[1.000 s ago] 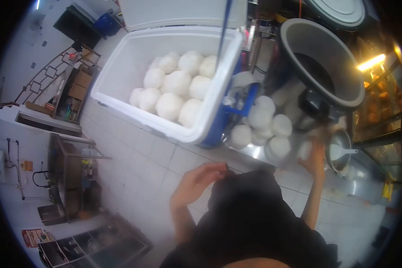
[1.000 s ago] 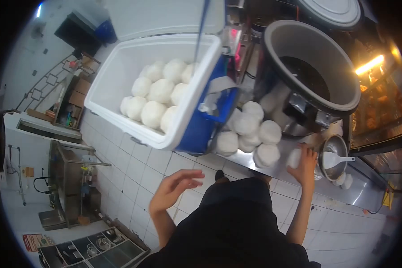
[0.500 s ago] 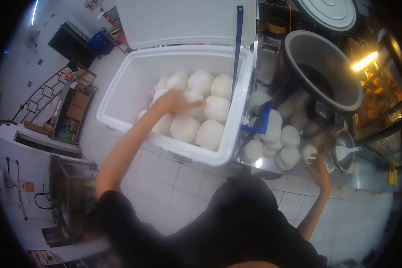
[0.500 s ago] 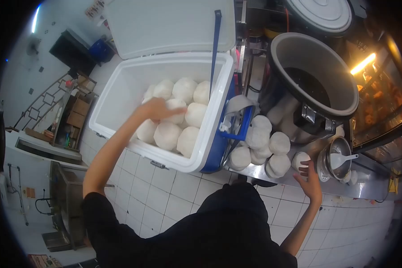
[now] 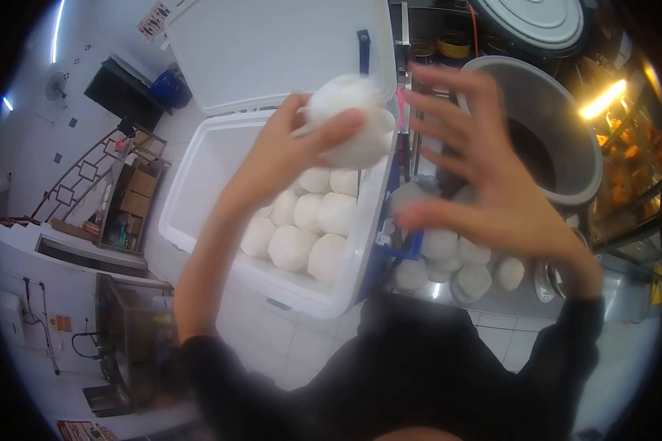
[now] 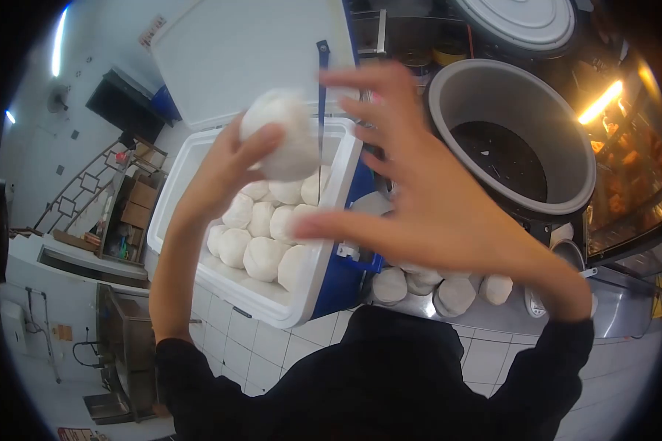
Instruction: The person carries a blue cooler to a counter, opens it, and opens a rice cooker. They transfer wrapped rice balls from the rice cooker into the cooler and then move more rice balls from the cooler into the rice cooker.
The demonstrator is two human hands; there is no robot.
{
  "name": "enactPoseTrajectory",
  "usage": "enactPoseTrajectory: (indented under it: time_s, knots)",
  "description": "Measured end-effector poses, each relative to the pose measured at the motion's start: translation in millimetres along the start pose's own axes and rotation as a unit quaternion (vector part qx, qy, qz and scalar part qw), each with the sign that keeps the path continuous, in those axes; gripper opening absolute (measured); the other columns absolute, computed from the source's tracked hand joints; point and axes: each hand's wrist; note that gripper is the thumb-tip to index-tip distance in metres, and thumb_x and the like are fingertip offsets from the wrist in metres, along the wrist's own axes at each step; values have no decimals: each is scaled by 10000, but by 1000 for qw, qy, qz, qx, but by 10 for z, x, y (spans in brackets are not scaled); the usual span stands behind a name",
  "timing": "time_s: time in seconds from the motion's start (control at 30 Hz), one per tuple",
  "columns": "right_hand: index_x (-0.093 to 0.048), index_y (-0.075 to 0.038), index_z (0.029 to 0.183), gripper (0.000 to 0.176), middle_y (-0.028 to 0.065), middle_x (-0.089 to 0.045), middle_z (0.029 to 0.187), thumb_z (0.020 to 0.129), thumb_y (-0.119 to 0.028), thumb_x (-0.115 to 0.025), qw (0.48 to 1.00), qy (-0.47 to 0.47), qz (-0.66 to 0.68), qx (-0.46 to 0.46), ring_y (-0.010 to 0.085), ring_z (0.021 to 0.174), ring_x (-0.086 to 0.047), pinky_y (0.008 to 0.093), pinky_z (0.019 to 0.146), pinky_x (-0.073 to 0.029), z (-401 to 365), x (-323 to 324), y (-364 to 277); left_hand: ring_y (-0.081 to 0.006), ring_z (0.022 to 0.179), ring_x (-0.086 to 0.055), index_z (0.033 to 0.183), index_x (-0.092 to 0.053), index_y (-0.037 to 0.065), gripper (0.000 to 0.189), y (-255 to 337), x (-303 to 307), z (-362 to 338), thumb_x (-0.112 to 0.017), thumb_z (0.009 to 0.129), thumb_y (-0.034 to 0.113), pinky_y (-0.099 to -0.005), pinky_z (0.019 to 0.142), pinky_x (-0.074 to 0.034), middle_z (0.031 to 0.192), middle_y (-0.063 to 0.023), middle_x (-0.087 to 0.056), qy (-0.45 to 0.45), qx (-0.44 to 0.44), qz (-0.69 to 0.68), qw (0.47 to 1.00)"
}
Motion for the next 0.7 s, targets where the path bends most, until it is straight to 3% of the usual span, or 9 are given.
enactPoseTrajectory:
  time_s: [0.13,0.17,0.23,0.3,0.37,0.43,0.5,0.57,0.7]
  knots:
    - [-381,-67,1243,692,170,-525,1178,719,-241,-799,982,139,-53,116,251,1011,-609,362,855,-502,514,13,378,-275,1110,-559,1300,-368,-40,904,158,-221,279,-412,825,728,-418,912,-491,1252,-177,-506,-8,-16,-61,998]
    - [-348,-86,1275,707,157,-543,1163,727,-194,-782,988,125,-47,80,240,1007,-608,367,855,-507,550,101,377,-283,1066,-583,1260,-423,-29,978,207,-111,292,-267,786,812,-441,917,-488,1255,-188,-507,-58,19,-183,981]
    - [-316,-106,1308,729,144,-562,1148,735,-146,-765,991,117,-50,41,229,1002,-608,373,855,-513,567,413,383,-285,1011,-608,1200,-500,-10,1039,216,307,313,-148,744,854,-450,903,-497,1218,-197,-536,-202,21,-56,978]
    - [-411,-80,1218,645,149,-564,1109,733,-277,-788,993,75,-52,-79,210,935,-620,329,797,-510,462,886,480,-230,936,-632,1044,-617,7,742,-69,850,319,-379,866,687,-397,830,-530,1017,-153,-639,-238,72,143,958]
    - [-423,-75,1214,624,130,-583,1076,739,-274,-775,981,30,-119,-149,184,963,-592,305,810,-487,358,1363,628,-152,831,-631,1020,-635,21,404,-654,1346,332,-578,893,400,-316,692,-542,962,-63,-661,-66,248,312,915]
    - [-426,-69,1213,626,132,-576,1090,733,-264,-778,970,17,-140,-200,187,986,-580,305,829,-476,257,1759,835,-198,836,-614,1132,-581,15,597,-1487,1848,402,-687,786,489,-339,692,-549,963,-99,-643,-85,331,544,766]
    - [-423,-53,1219,650,149,-543,1129,715,-242,-787,939,-45,-202,-274,218,1054,-542,330,874,-454,127,1993,1252,-261,910,-604,1269,-475,25,765,-1800,1852,333,-711,746,531,-382,722,-559,1114,-141,-587,-51,485,414,769]
    - [-410,-43,1231,703,176,-511,1152,683,-236,-807,906,-71,-173,-380,254,1086,-520,347,901,-443,21,2080,1627,-313,989,-581,1355,-353,23,863,-2173,1972,267,-714,749,521,-438,750,-561,1226,-175,-507,-90,511,226,824]
    - [-301,-61,1303,862,226,-464,1193,645,-227,-832,857,-164,-105,-476,310,1090,-520,387,892,-473,-93,2037,2370,-318,1016,-576,1314,-359,-14,820,-2150,1842,103,-757,743,420,-445,751,-571,1203,-194,-503,-68,489,157,855]
Point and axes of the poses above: each hand's wrist, its own z-axis towards the middle knuckle, its own x-axis out of the back of the hand, y = z × x
